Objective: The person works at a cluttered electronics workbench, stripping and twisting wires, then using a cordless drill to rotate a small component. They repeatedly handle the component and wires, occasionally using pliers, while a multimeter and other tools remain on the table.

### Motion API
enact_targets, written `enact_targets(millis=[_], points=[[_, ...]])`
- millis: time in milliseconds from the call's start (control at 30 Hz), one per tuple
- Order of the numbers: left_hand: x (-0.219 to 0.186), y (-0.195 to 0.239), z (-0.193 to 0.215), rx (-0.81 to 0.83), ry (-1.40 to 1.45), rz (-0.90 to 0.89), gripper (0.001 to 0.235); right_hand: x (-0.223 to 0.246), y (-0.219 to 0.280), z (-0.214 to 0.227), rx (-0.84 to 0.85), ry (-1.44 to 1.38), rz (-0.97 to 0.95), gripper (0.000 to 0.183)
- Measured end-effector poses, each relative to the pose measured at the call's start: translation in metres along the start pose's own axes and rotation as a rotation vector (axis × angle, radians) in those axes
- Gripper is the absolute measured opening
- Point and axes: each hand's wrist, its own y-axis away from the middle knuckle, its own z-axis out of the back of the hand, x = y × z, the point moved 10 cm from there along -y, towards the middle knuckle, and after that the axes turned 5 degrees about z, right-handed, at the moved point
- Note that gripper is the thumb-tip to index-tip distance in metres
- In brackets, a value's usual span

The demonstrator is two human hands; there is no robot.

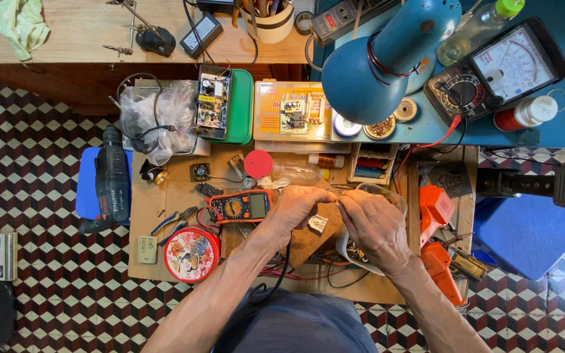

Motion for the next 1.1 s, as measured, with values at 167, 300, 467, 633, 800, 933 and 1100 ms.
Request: enact_targets(millis=[167, 300, 467, 633, 800, 933, 1100], points=[[0.003, -0.002, 0.001, -0.013, -0.008, 0.008, 0.019, 0.004, -0.003, 0.005, -0.023, 0.021, 0.026, 0.023], [0.002, -0.003, -0.001, 0.012, -0.059, -0.014, 0.023, -0.005, 0.003, -0.006, 0.06, -0.059, -0.013, 0.014], [-0.021, 0.006, -0.016, 0.115, -0.284, -0.298, 0.022, -0.065, 0.055, -0.061, 0.153, -0.835, -0.856, 0.015], [-0.028, 0.022, -0.023, 0.171, -0.438, -0.44, 0.021, -0.059, 0.105, -0.103, 0.066, -1.605, -1.428, 0.019], [-0.038, 0.033, -0.025, 0.108, -0.461, -0.527, 0.016, -0.034, 0.117, -0.121, -0.101, -2.051, -1.703, 0.014], [-0.035, 0.028, -0.021, 0.007, -0.533, -0.462, 0.021, -0.038, 0.114, -0.113, -0.132, -1.906, -1.63, 0.015], [-0.025, 0.012, -0.017, -0.022, -0.415, -0.374, 0.029, -0.061, 0.089, -0.062, -0.01, -0.992, -1.168, 0.024]])
